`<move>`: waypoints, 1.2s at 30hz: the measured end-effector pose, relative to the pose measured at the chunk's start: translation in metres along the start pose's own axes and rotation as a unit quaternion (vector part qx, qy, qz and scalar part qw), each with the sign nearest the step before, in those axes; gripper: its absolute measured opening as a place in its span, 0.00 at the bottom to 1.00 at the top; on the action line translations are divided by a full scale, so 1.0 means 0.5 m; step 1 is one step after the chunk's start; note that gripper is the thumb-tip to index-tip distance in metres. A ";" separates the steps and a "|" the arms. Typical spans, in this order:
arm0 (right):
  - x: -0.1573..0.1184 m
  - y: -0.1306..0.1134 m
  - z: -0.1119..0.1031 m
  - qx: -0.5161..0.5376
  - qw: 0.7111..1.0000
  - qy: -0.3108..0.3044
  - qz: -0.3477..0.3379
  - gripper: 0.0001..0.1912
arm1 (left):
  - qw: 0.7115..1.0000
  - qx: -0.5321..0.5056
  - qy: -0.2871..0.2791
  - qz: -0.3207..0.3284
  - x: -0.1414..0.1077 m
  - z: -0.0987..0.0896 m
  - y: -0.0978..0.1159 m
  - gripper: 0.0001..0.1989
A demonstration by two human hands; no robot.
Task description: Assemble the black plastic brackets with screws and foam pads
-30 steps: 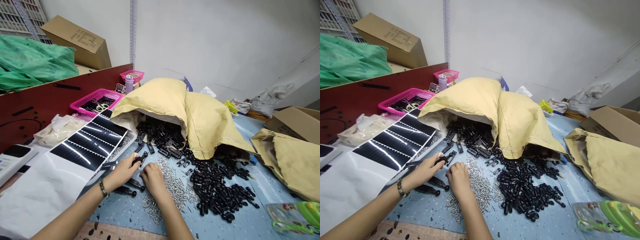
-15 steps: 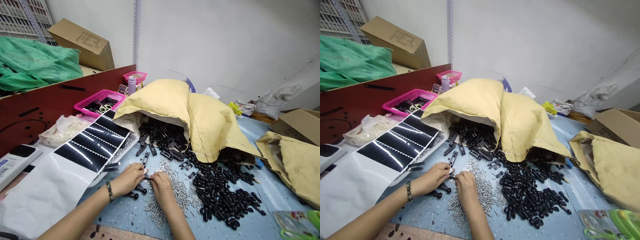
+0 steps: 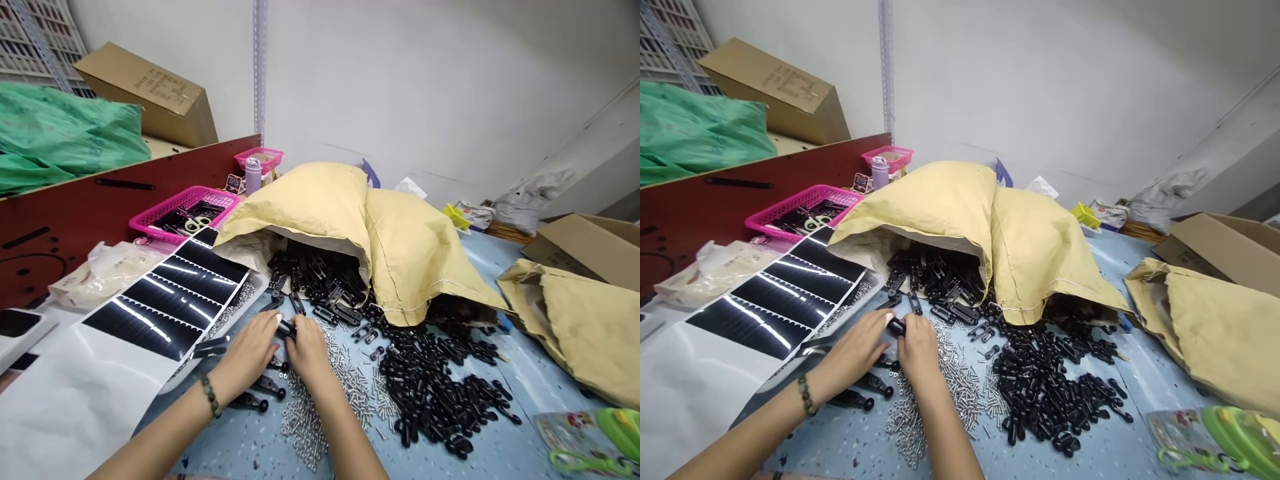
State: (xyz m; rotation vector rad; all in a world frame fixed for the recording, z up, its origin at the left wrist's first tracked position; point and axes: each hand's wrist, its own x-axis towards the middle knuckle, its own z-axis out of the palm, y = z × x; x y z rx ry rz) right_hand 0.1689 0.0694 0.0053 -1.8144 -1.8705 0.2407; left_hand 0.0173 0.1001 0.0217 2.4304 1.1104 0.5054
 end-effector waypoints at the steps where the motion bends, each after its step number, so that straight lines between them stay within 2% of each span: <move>1: -0.012 0.014 -0.015 -0.002 1.000 -0.004 -0.010 0.14 | 1.000 0.000 -0.003 0.008 0.014 0.004 0.006 0.18; 3: -0.039 0.058 -0.056 -0.014 1.000 0.005 0.006 0.14 | 1.000 -0.008 -0.024 0.011 0.040 0.011 0.015 0.14; 6: -0.071 0.154 -0.127 -0.063 0.988 0.066 0.125 0.16 | 0.999 -0.025 -0.046 -0.015 0.061 0.009 0.026 0.05; 8: -0.084 0.216 -0.160 -0.093 0.974 0.086 0.189 0.15 | 0.997 -0.045 -0.059 -0.036 0.064 0.004 0.032 0.04; 11: -0.088 0.275 -0.177 -0.098 0.966 0.082 0.223 0.13 | 0.991 -0.088 -0.084 -0.046 0.059 -0.003 0.044 0.08; 13: -0.084 0.287 -0.175 -0.082 0.969 0.080 0.220 0.11 | 0.988 -0.116 -0.095 -0.045 0.055 -0.006 0.052 0.10; 15: -0.079 0.277 -0.170 -0.052 0.975 0.078 0.204 0.09 | 0.985 -0.136 -0.098 -0.043 0.054 -0.009 0.057 0.11; 17: -0.077 0.244 -0.164 -0.006 0.981 0.070 0.179 0.10 | 0.983 -0.150 -0.098 -0.043 0.054 -0.010 0.059 0.11; 19: -0.076 0.190 -0.158 0.075 0.986 0.050 0.141 0.15 | 0.980 -0.164 -0.102 -0.040 0.054 -0.010 0.058 0.11; 21: -0.072 0.128 -0.153 0.195 0.977 0.017 0.079 0.17 | 0.978 -0.177 -0.105 -0.033 0.052 -0.009 0.059 0.11; 23: -0.062 0.074 -0.152 0.245 0.969 -0.023 0.023 0.16 | 0.979 -0.181 -0.094 -0.022 0.048 -0.010 0.060 0.10; 25: -0.050 0.040 -0.153 0.253 0.966 -0.054 0.015 0.13 | 0.981 -0.177 -0.076 -0.007 0.043 -0.013 0.060 0.08; 29: -0.030 0.021 -0.154 0.238 0.968 -0.070 0.040 0.05 | 0.988 -0.145 -0.051 0.026 0.037 -0.024 0.053 0.09; 32: -0.023 0.017 -0.143 0.254 0.965 -0.055 0.038 0.06 | 0.993 -0.108 -0.034 0.044 0.038 -0.032 0.045 0.12; 36: -0.026 0.013 -0.119 0.285 0.955 -0.036 0.068 0.07 | 0.995 -0.081 -0.025 0.058 0.036 -0.033 0.039 0.13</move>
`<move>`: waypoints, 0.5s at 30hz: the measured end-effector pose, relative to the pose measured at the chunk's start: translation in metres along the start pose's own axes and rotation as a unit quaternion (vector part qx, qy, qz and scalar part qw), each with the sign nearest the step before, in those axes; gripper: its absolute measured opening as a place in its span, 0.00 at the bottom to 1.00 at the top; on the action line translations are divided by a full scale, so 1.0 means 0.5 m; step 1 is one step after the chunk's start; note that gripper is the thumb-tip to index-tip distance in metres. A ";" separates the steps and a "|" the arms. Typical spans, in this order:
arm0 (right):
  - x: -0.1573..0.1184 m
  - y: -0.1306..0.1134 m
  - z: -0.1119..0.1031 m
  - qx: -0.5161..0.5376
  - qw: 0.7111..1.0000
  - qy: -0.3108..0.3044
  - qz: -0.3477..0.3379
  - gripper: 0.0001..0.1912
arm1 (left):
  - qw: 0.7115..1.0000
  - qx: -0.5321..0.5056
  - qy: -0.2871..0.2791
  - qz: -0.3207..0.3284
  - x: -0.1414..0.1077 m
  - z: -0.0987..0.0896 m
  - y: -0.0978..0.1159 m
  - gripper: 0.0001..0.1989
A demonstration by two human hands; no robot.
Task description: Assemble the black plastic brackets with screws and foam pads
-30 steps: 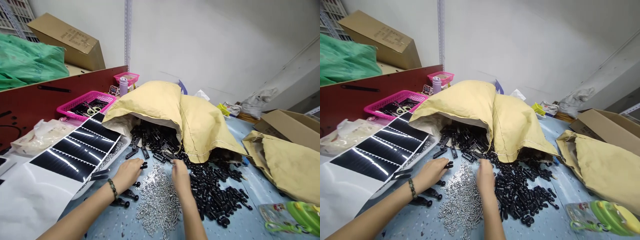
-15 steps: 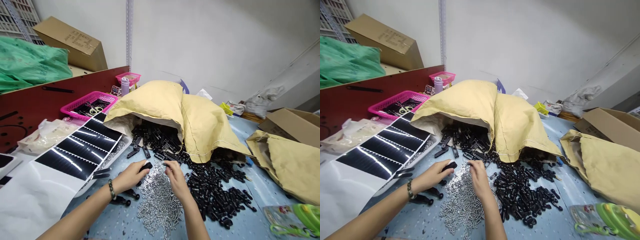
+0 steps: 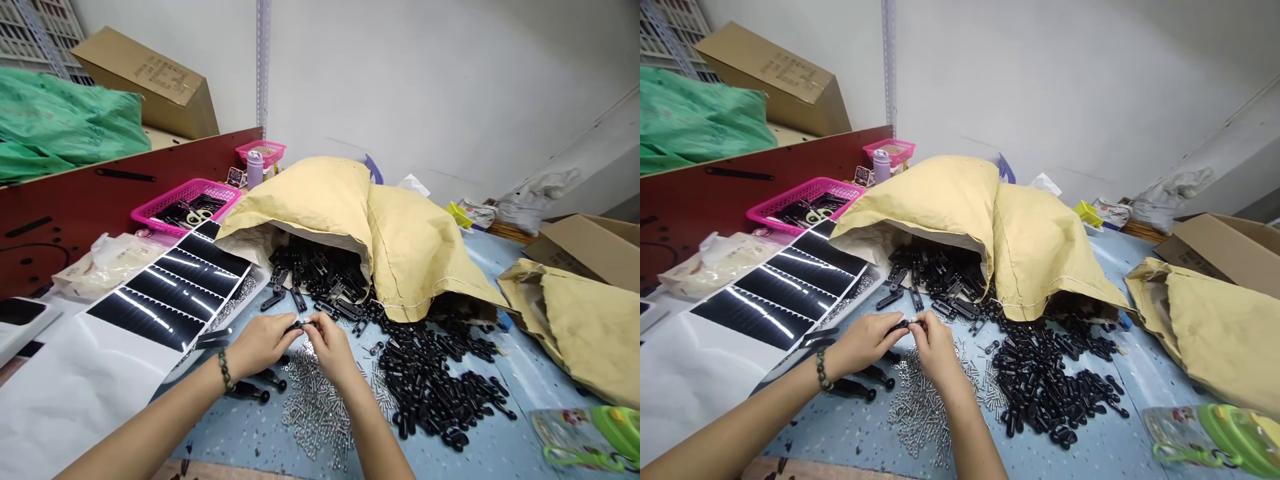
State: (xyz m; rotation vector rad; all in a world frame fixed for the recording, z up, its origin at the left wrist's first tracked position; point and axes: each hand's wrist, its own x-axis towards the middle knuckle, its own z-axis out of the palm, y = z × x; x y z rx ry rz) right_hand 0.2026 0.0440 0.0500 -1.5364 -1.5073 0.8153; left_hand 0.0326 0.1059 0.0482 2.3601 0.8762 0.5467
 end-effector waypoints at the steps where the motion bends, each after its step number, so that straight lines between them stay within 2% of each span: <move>1: -0.002 0.004 0.004 0.007 1.000 0.001 0.009 0.08 | 1.000 0.002 0.005 -0.005 -0.001 0.001 -0.002 0.14; 4: -0.010 0.023 0.010 -0.022 1.000 -0.001 0.014 0.11 | 0.998 -0.001 0.040 -0.044 -0.004 0.001 -0.011 0.14; 6: -0.014 0.038 0.018 -0.130 0.991 -0.018 -0.012 0.09 | 0.994 -0.013 0.070 -0.079 -0.003 -0.001 -0.020 0.12; 9: -0.009 0.056 0.042 -0.277 0.959 -0.050 -0.034 0.03 | 0.990 -0.034 0.085 -0.109 0.000 0.000 -0.035 0.10; 12: 0.000 0.065 0.066 -0.301 0.953 -0.034 -0.023 0.02 | 0.992 -0.042 0.069 -0.100 0.003 0.005 -0.048 0.09; 15: -0.005 0.077 0.064 -0.275 0.961 0.017 -0.017 0.05 | 0.996 -0.035 0.038 -0.067 0.007 0.014 -0.059 0.08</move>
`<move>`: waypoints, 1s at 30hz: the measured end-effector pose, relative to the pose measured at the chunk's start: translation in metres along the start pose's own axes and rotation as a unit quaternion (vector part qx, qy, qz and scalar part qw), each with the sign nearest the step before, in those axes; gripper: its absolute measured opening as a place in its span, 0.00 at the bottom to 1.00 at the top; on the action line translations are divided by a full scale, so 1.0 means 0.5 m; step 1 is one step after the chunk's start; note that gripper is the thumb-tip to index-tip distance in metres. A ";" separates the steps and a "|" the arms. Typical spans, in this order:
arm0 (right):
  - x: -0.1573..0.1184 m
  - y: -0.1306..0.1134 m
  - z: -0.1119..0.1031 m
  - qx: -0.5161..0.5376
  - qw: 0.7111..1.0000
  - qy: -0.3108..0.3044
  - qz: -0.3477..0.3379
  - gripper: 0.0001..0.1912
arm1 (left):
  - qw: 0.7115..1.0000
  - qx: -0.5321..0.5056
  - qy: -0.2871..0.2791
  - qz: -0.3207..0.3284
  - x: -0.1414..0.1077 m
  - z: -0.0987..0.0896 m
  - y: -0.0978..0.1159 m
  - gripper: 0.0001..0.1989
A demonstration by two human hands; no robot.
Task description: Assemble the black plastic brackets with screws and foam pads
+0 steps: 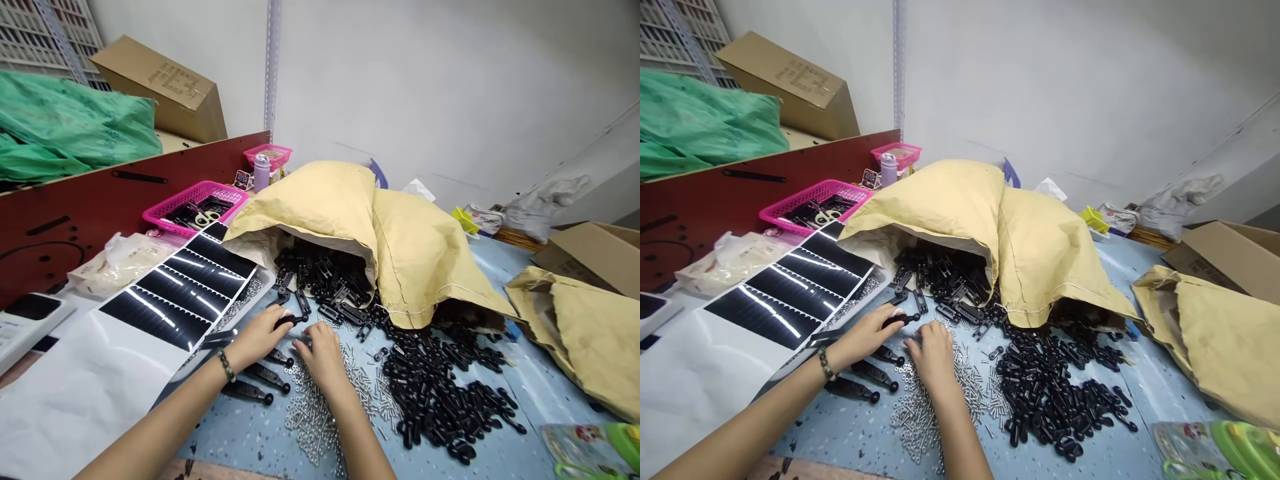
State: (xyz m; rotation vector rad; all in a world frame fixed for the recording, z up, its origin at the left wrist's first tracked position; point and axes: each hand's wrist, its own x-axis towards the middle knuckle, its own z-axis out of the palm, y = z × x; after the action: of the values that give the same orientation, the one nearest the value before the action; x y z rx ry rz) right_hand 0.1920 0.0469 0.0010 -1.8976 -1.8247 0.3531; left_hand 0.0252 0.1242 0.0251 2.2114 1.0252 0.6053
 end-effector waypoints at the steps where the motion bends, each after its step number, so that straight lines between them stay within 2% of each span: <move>1: -0.006 0.008 -0.001 0.024 0.999 0.023 0.006 0.09 | 1.000 0.005 -0.014 0.012 0.001 0.005 -0.003 0.08; 4: -0.027 0.034 -0.001 0.070 0.995 0.060 -0.025 0.15 | 0.997 0.024 -0.056 0.047 0.004 0.026 -0.008 0.07; 8: -0.044 0.049 0.015 0.042 0.995 0.042 -0.082 0.09 | 0.992 0.046 -0.088 0.075 0.001 0.050 -0.014 0.09; 15: -0.031 0.027 0.025 0.017 0.996 0.038 -0.073 0.10 | 0.989 0.082 -0.094 0.074 0.001 0.039 -0.029 0.14; 25: -0.012 0.018 0.019 0.014 0.999 0.009 -0.051 0.09 | 0.989 0.093 -0.085 0.076 0.012 0.034 -0.032 0.15; 30: -0.020 0.004 0.007 0.014 0.999 0.005 -0.041 0.08 | 0.991 0.084 -0.076 0.072 0.007 0.035 -0.036 0.13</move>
State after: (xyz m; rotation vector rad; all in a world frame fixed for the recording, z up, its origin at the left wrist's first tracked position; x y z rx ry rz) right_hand 0.1911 0.0377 -0.0041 -1.7956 -1.8760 0.3393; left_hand 0.0291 0.1300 0.0005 2.4532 0.8704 0.4189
